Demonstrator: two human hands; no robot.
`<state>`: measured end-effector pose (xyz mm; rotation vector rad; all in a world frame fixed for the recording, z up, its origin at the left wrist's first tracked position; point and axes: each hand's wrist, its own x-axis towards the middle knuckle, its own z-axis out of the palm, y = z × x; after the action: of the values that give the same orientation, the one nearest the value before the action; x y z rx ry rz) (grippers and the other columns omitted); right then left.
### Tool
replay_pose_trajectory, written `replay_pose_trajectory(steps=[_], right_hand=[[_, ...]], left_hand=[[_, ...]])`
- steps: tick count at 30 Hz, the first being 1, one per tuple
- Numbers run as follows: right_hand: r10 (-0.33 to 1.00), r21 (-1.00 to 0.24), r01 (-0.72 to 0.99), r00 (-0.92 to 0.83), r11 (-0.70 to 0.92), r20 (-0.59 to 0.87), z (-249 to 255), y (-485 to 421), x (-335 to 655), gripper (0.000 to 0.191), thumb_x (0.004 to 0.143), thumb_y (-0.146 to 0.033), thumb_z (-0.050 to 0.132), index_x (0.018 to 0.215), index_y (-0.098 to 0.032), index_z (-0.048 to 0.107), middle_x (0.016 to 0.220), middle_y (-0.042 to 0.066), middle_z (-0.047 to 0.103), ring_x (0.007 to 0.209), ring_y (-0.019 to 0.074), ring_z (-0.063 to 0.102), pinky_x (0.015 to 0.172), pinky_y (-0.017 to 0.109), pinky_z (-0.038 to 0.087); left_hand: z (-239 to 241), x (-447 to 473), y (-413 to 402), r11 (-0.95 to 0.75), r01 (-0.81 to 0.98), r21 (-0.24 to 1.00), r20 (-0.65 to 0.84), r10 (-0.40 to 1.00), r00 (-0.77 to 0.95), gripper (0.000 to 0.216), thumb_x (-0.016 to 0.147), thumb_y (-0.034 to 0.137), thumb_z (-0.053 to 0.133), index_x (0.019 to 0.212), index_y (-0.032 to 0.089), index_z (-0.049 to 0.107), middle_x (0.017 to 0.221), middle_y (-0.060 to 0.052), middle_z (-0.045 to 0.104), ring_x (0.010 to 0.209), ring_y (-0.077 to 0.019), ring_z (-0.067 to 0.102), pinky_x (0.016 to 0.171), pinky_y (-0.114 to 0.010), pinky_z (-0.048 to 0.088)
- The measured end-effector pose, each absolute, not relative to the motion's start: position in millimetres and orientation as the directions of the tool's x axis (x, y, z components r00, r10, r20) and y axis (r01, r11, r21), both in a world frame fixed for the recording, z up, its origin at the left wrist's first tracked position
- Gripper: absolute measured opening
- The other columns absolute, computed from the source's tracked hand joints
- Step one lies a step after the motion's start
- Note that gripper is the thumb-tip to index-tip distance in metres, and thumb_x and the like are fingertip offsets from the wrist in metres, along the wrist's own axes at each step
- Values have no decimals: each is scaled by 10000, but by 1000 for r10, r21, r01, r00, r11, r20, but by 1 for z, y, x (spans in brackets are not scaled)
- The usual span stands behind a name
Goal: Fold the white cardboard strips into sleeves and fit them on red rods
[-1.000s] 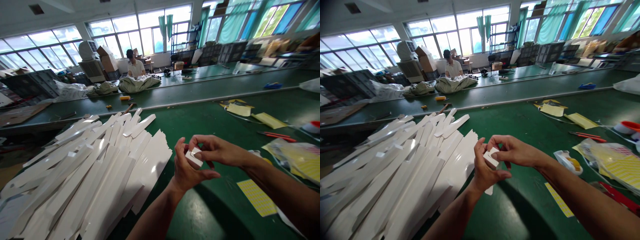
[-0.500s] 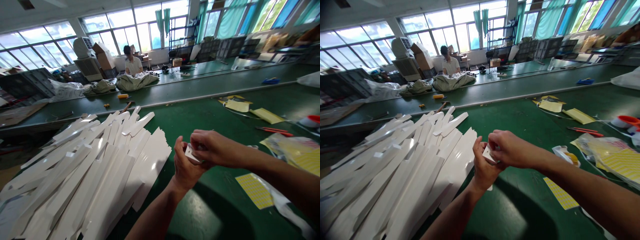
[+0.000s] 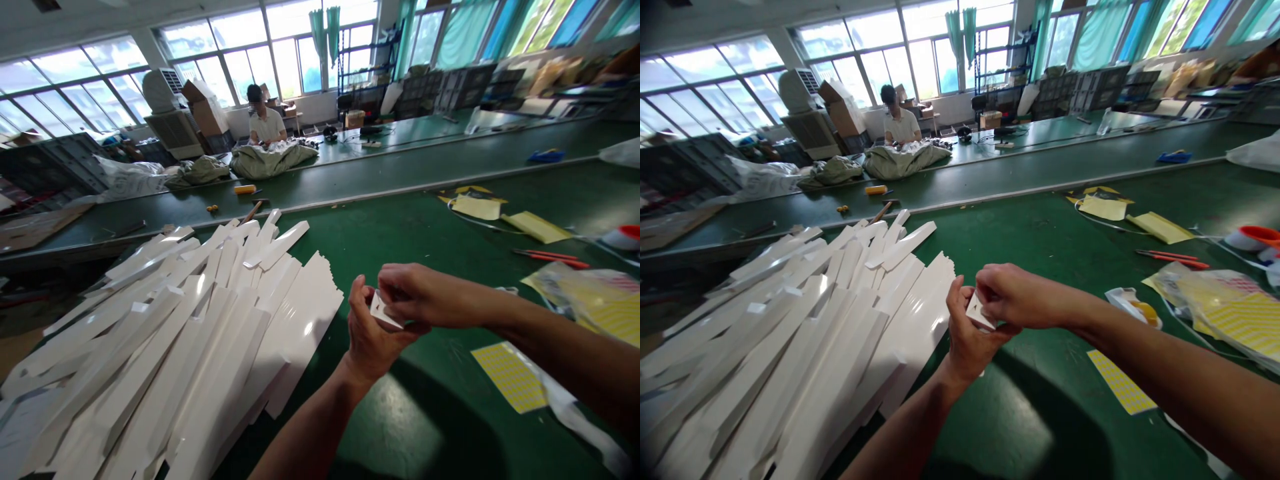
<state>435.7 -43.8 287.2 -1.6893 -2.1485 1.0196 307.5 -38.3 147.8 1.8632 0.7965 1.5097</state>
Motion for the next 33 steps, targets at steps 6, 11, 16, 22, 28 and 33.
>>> replay_pose_trajectory(steps=[6,11,16,22,28,33], right_hand=[[891,-682,730,-334,37,-308,287,-41,437,114,793,-245,559,746,-191,470,694,-12,506,603,126,485,538,230,374],[924,-463,857,-339,227,-174,292,-42,425,106,823,-183,510,719,-165,524,809,60,550,721,158,499,663,270,406],[890,-835,543,-331,-93,-315,277,-41,437,151,796,-289,579,767,-194,466,702,-22,520,576,114,499,511,221,404],[926,-798,589,-220,-124,-306,273,-39,439,223,750,-309,641,673,-191,468,571,-58,501,455,76,441,422,199,300],[988,-937,331,-63,-113,-141,264,-40,427,328,760,-413,696,635,-192,489,520,-65,447,447,73,398,414,210,315],[960,-977,-125,201,-175,-197,222,-45,442,434,763,-546,733,673,-194,497,580,-60,450,425,59,380,377,220,378]], left_hand=[[145,305,-38,-633,77,770,613,768,187,1113,628,575,833,1455,220,177,1081,-102,572,935,-248,679,806,-389,599],[149,309,-38,-699,163,696,689,714,123,1128,613,572,849,1452,190,199,1035,-96,584,912,-260,678,794,-404,599],[146,301,-38,-615,16,788,603,778,174,1076,660,648,767,1452,224,175,1064,-81,563,872,-207,670,753,-346,600],[131,292,-34,-609,58,791,580,777,243,1207,557,536,885,1472,223,162,1131,-117,607,961,-259,699,785,-369,612],[144,287,-31,-534,192,824,493,841,221,956,661,309,871,1412,198,290,1125,-124,672,947,-243,719,785,-332,609],[236,208,35,-358,637,683,279,933,225,822,737,396,802,1406,237,351,1065,-84,694,888,-263,710,767,-398,591]])
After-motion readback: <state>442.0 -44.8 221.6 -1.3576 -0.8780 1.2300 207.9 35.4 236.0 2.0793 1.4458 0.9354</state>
